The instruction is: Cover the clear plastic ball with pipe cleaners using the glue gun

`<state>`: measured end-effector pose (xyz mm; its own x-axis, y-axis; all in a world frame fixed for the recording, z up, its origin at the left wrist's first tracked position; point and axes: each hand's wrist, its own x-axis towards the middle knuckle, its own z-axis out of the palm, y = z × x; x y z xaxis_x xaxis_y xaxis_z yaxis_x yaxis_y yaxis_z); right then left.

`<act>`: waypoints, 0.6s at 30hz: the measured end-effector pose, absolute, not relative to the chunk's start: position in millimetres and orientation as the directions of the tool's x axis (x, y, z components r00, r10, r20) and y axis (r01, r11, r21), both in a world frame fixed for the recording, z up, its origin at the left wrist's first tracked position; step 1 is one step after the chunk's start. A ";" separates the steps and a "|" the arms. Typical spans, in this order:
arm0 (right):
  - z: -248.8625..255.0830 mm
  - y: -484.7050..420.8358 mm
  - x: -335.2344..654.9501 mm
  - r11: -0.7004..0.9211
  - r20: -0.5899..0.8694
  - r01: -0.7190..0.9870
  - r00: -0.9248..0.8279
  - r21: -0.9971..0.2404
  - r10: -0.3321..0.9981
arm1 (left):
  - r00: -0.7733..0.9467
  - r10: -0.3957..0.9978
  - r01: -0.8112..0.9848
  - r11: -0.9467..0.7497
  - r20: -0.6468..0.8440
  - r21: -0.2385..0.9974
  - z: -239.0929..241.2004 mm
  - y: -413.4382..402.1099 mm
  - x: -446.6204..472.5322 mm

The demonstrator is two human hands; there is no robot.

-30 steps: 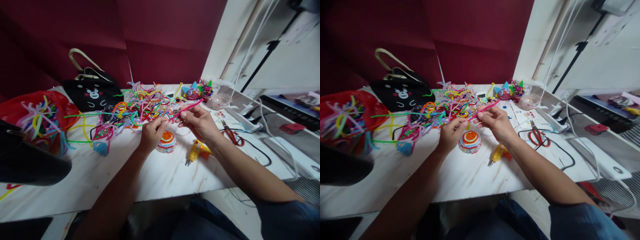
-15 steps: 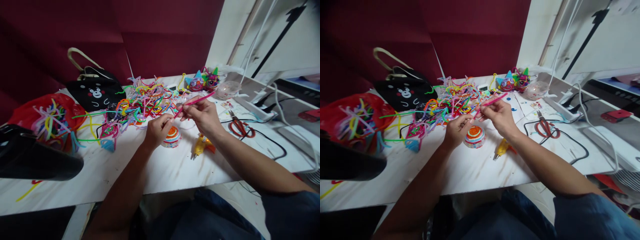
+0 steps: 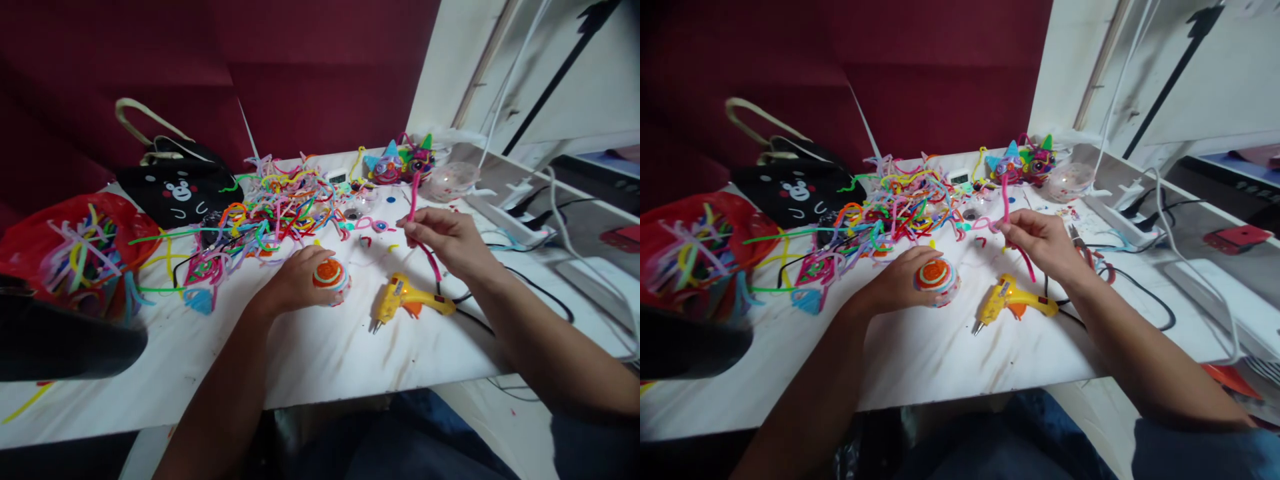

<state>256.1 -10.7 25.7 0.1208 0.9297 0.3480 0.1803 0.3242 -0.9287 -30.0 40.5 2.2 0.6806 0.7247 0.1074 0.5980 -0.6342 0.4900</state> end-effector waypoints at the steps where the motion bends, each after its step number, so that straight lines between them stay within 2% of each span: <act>1: 24.4 -11.1 258.3 0.298 0.325 0.209 0.107 -0.931 0.940 | 0.684 0.725 0.602 -0.625 0.083 0.497 1.6 40.0 -29.0; 4: 21.7 -12.0 261.8 0.266 0.295 0.271 0.070 -0.925 0.953 | 0.696 0.717 0.609 -0.619 0.041 0.496 0.7 39.5 -26.2; 18: 13.2 -25.9 274.6 0.291 0.321 0.494 -0.026 -0.819 0.947 | 0.662 0.750 0.641 -0.579 0.019 0.505 -5.7 40.6 -24.3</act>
